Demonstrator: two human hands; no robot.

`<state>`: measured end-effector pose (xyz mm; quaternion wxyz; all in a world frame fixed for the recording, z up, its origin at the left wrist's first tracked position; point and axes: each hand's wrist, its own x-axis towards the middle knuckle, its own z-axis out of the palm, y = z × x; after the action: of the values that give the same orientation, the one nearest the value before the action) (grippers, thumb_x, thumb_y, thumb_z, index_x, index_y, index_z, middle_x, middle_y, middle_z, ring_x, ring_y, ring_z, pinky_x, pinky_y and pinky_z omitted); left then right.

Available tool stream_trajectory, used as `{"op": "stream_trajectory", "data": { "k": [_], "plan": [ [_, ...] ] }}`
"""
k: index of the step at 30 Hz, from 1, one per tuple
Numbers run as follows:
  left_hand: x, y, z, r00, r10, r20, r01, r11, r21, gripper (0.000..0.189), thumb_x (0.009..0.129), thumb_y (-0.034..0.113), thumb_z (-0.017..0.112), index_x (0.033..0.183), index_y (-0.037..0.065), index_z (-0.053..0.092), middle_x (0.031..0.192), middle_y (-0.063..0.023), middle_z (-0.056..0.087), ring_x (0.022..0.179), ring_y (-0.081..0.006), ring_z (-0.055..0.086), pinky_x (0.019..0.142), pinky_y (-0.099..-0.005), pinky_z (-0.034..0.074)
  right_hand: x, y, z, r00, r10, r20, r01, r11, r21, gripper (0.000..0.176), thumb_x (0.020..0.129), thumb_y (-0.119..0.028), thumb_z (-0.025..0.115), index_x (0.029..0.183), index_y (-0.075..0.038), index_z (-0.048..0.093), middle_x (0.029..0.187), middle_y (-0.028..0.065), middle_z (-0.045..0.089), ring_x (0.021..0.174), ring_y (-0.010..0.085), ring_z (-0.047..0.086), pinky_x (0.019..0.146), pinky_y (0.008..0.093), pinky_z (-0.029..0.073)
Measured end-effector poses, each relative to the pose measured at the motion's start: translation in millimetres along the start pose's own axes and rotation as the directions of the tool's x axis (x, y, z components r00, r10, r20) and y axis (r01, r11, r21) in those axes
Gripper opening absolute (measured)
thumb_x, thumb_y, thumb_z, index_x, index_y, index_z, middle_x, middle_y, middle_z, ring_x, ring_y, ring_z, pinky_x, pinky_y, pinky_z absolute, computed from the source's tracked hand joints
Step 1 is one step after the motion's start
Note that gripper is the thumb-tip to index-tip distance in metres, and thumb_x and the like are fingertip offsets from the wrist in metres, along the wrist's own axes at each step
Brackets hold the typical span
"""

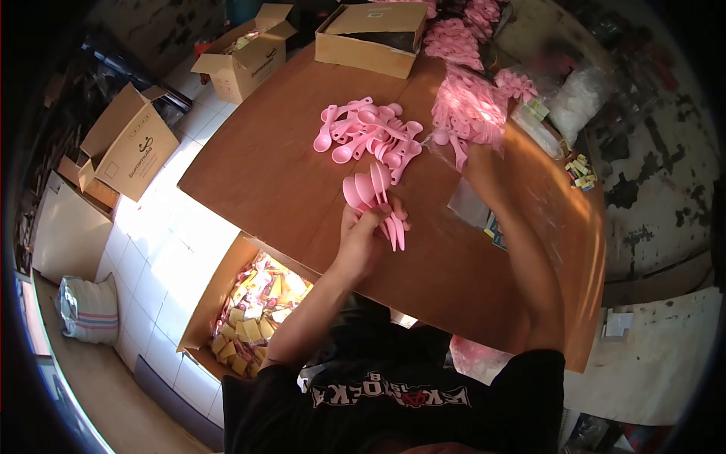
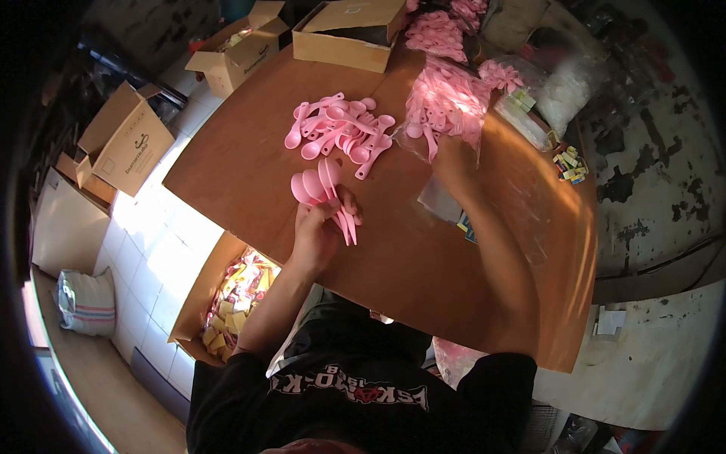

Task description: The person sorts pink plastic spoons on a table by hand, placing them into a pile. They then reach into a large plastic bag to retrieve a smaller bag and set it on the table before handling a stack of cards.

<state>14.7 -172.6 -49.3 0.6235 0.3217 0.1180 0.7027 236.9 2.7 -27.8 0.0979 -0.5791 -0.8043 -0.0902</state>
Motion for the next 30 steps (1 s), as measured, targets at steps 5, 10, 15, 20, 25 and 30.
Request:
{"op": "stream_trajectory", "data": {
  "k": [5, 10, 15, 20, 25, 30],
  "plan": [
    [7.0, 48.3, -28.0, 0.988, -0.073, -0.138, 0.131, 0.871, 0.474, 0.026, 0.093, 0.005, 0.050, 0.118, 0.005, 0.043, 0.088, -0.0065, 0.060, 0.073, -0.0143, 0.061, 0.063, -0.0291, 0.051, -36.5, -42.3, -82.0, 0.999, -0.048, 0.021, 0.046, 0.992, 0.116, 0.012, 0.075, -0.011, 0.066, 0.078, 0.001, 0.066, 0.073, 0.0204, 0.065, 0.070, 0.0346, 0.067, 0.063, 0.0439, 0.052],
    [72.4, 76.8, -45.0, 0.998, 0.050, -0.039, 0.021, 0.323, 0.946, 0.036, 0.084, 0.009, 0.056, 0.119, 0.001, 0.049, 0.083, -0.0132, 0.064, 0.070, -0.0227, 0.064, 0.062, -0.0362, 0.049, -21.5, -85.9, -71.0, 0.982, -0.089, -0.170, 0.176, 0.766, 0.619, 0.010, 0.075, -0.008, 0.062, 0.076, 0.002, 0.065, 0.069, 0.0184, 0.065, 0.066, 0.0341, 0.066, 0.061, 0.0429, 0.051],
    [145.1, 50.8, -82.5, 0.973, 0.184, 0.140, -0.099, -0.212, 0.972, 0.055, 0.079, 0.007, 0.055, 0.132, -0.002, 0.041, 0.099, -0.0257, 0.065, 0.086, -0.0423, 0.066, 0.073, -0.0470, 0.053, 32.2, -122.3, 2.3, 0.938, -0.037, -0.344, 0.207, 0.857, 0.472, 0.011, 0.078, -0.006, 0.061, 0.083, 0.001, 0.066, 0.073, 0.0202, 0.065, 0.068, 0.0351, 0.066, 0.060, 0.0408, 0.051],
    [157.3, 46.7, -74.2, 0.993, 0.095, -0.065, 0.102, -0.468, 0.878, 0.070, 0.080, 0.013, 0.056, 0.143, 0.000, 0.027, 0.121, -0.0261, 0.056, 0.091, -0.0448, 0.064, 0.076, -0.0498, 0.053, 11.1, -119.8, -12.4, 0.925, -0.065, -0.375, 0.213, 0.905, 0.367, 0.015, 0.081, -0.013, 0.059, 0.080, 0.000, 0.065, 0.074, 0.0208, 0.065, 0.071, 0.0382, 0.065, 0.064, 0.0452, 0.052],
    [157.0, 51.3, -65.9, 0.993, 0.053, -0.104, 0.116, -0.563, 0.818, 0.075, 0.081, 0.023, 0.059, 0.145, 0.002, 0.025, 0.119, -0.0227, 0.058, 0.094, -0.0412, 0.065, 0.075, -0.0482, 0.054, 8.4, -40.5, -3.1, 0.991, 0.062, -0.120, -0.038, 0.980, 0.196, 0.014, 0.080, -0.009, 0.061, 0.080, 0.004, 0.065, 0.075, 0.0256, 0.063, 0.074, 0.0409, 0.065, 0.068, 0.0485, 0.052],
    [153.8, 48.3, -62.0, 0.994, 0.034, -0.107, 0.104, -0.636, 0.765, 0.078, 0.082, 0.036, 0.062, 0.144, 0.002, 0.027, 0.122, -0.0199, 0.057, 0.102, -0.0380, 0.063, 0.076, -0.0465, 0.054, 29.9, -4.6, 34.7, 0.986, 0.146, -0.080, -0.131, 0.977, 0.168, 0.009, 0.074, -0.004, 0.062, 0.081, 0.002, 0.066, 0.081, 0.0228, 0.066, 0.083, 0.0383, 0.066, 0.072, 0.0470, 0.054]
  ]
}}
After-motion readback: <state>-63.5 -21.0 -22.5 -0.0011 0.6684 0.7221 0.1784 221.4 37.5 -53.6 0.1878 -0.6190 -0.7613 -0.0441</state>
